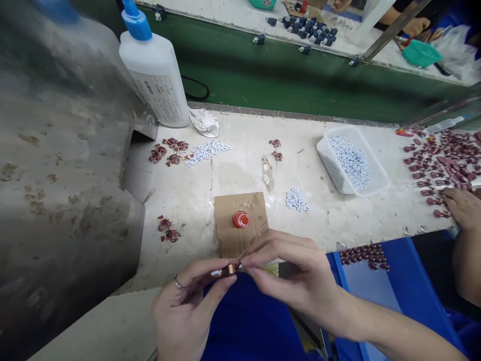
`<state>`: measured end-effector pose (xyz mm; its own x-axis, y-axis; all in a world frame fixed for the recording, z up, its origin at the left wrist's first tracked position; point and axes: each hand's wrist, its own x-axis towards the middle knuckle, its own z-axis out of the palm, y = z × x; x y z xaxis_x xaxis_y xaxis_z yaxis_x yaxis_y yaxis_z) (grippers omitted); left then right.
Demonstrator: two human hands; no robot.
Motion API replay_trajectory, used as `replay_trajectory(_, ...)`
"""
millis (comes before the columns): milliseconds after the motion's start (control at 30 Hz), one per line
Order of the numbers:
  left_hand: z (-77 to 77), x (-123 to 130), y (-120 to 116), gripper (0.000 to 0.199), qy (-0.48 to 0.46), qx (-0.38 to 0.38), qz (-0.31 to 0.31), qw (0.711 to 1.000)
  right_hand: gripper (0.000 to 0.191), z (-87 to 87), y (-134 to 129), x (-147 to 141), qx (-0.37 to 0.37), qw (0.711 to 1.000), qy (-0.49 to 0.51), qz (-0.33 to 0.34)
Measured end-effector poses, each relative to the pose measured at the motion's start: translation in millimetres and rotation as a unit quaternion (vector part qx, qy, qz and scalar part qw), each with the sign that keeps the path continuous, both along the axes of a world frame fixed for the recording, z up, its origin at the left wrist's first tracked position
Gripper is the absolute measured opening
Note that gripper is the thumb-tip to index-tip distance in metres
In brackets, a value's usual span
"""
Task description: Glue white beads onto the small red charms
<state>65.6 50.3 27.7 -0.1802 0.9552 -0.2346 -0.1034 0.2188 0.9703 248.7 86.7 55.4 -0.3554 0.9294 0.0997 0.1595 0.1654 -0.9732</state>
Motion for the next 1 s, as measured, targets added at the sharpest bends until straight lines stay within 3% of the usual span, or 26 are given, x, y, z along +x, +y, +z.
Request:
replay_trajectory(333, -4.1, -1.6, -1.4, 0.013, 0.008, 0.023, -0.014, 1.0, 0.013, 7.1, 2.0, -1.2, 0.051, 0.997, -0.048, 0.041)
replay_trajectory(567, -10.1, 3.1, -3.5, 0.015, -0.003, 0.045, 0.015, 0.999, 0.016, 7.9, -5.8, -4.3, 0.229, 0.958, -0.168, 0.032)
replay_trajectory(667, -12.7, 5.9, -3.3, 0.015, -0.01, 0.051, 0.018, 0.998, 0.017, 9.6, -6.5, -3.2, 0.258, 0.948, -0.18, 0.036)
replay_trajectory(833, -14.0, 10.0, 1.3, 0.018, -0.056, 0.051, 0.013, 0.997, 0.021, 16.7, -6.5, 0.5, 0.225, 0.96, -0.168, 0.02)
replay_trajectory(1000, -9.4, 12.4, 9.4, 0.017, -0.037, 0.099, -0.005, 0.994, 0.039, 16.1, -1.3, 4.6, 0.05, 0.996, -0.069, -0.014)
